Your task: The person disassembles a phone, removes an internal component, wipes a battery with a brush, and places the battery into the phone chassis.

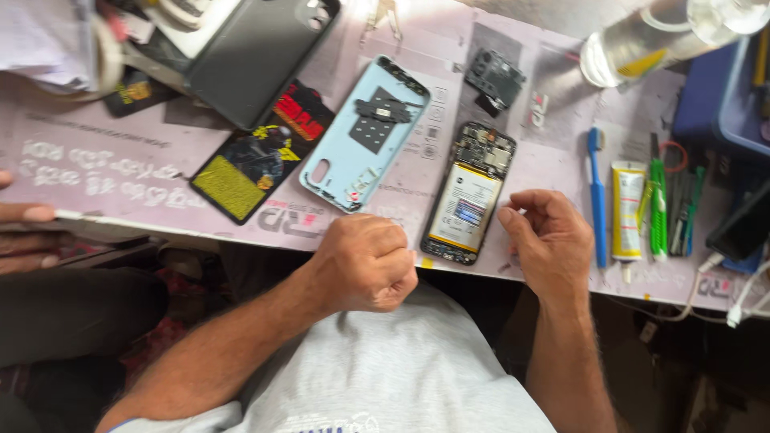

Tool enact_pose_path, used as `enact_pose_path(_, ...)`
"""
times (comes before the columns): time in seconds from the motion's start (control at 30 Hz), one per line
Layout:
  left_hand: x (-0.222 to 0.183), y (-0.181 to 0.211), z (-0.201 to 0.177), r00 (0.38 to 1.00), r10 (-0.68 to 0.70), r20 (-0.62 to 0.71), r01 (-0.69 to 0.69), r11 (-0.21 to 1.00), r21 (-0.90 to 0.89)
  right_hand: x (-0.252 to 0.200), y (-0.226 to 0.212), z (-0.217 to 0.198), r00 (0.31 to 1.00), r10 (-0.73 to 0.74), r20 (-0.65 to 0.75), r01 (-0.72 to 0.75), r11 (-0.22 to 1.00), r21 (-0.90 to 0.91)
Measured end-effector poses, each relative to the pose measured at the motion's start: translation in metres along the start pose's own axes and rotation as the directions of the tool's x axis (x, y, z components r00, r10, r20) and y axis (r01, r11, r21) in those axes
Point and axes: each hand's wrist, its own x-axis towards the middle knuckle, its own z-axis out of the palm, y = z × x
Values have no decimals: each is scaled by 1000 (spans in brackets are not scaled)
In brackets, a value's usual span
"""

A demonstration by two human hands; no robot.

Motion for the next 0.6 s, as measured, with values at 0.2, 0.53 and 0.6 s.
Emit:
enact_pose_path(0.2, 7, 2, 1, 999, -32, 40, 31, 999, 21, 5, 1, -1, 999, -31, 22, 29, 998, 57)
enact_pose_path(0.53, 6, 4, 12, 990, -83, 110, 72, 993, 94, -11, -31, -19, 854, -449, 263, 515, 799, -310)
enact_pose_path(0.6, 9, 6, 12, 991, -69, 117, 54, 991, 120, -14, -37, -28, 872, -450, 193, 489, 772, -406)
